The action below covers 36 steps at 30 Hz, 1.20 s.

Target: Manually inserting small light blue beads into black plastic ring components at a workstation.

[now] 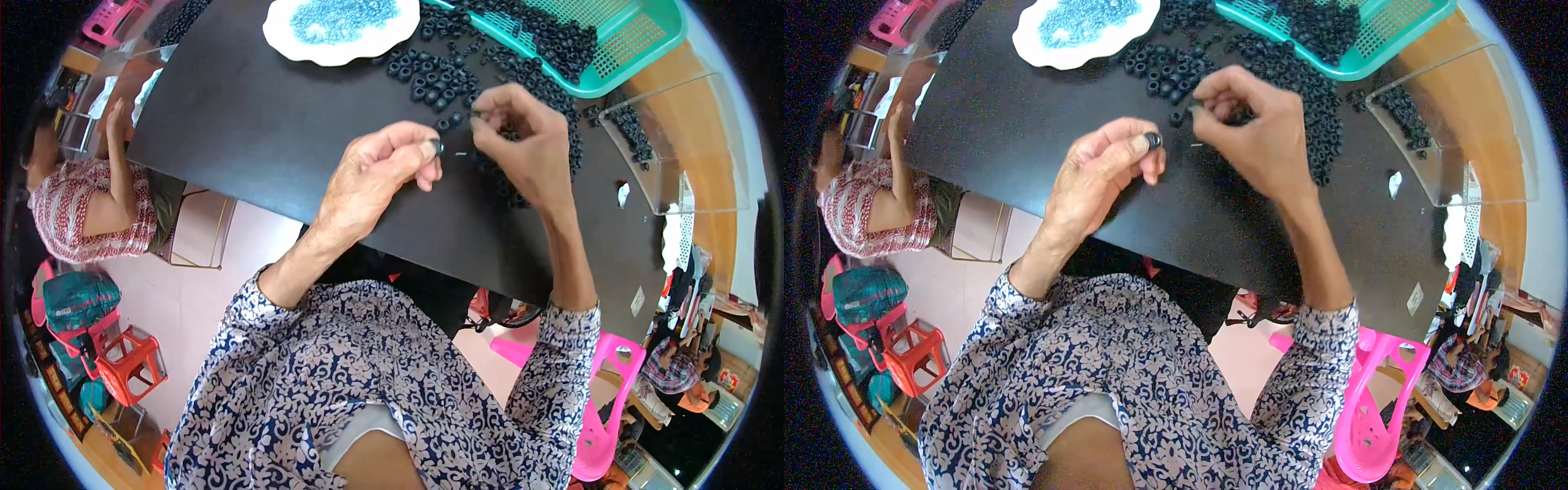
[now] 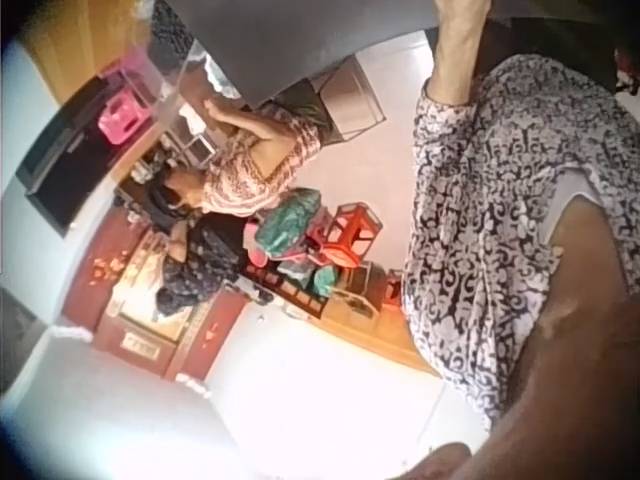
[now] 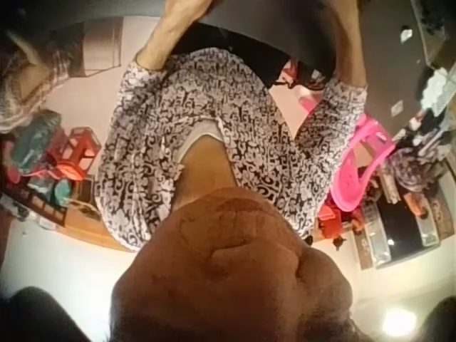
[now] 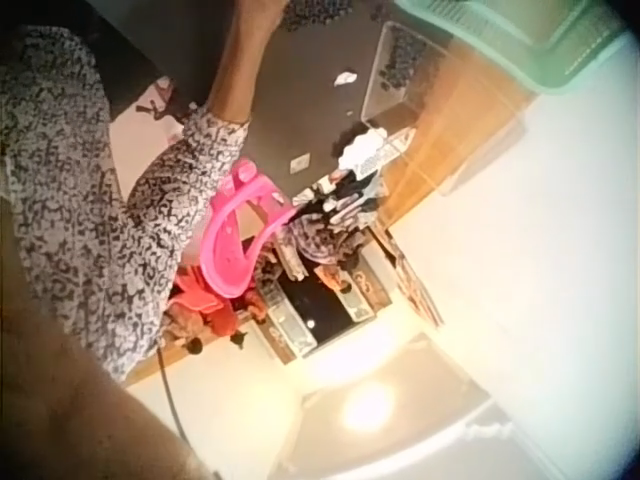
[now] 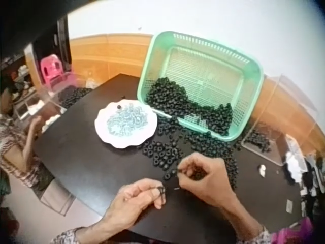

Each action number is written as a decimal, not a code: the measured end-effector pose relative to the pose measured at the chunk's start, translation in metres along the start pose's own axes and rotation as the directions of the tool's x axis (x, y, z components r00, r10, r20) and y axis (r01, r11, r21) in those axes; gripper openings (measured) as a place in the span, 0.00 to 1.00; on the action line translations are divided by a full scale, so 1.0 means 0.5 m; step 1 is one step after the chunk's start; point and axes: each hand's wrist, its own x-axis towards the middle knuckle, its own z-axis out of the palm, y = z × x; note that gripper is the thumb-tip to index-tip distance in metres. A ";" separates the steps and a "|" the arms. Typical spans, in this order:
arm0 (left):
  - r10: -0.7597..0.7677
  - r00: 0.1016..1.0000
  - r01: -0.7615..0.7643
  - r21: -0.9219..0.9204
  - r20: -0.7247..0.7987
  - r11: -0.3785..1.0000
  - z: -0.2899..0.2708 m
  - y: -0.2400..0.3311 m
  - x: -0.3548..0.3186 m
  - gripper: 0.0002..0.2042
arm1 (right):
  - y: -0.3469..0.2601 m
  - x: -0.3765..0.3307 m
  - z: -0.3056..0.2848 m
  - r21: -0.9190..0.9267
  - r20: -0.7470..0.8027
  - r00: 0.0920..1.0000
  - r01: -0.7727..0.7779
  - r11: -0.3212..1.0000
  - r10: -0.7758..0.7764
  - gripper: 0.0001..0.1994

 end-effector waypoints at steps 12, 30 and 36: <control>0.177 0.983 -0.179 0.397 0.042 0.900 0.004 0.015 0.000 0.10 | -0.030 -0.075 0.036 0.472 -0.011 0.995 -0.083 0.878 0.101 0.08; 0.319 0.939 -0.330 0.599 0.130 0.729 0.018 0.011 -0.003 0.09 | -0.014 -0.080 0.033 0.548 0.119 0.980 -0.197 0.813 0.158 0.09; 0.328 0.935 -0.339 0.598 0.132 0.726 0.018 0.010 -0.001 0.09 | -0.019 -0.078 0.040 0.574 0.069 0.985 -0.168 0.801 0.157 0.07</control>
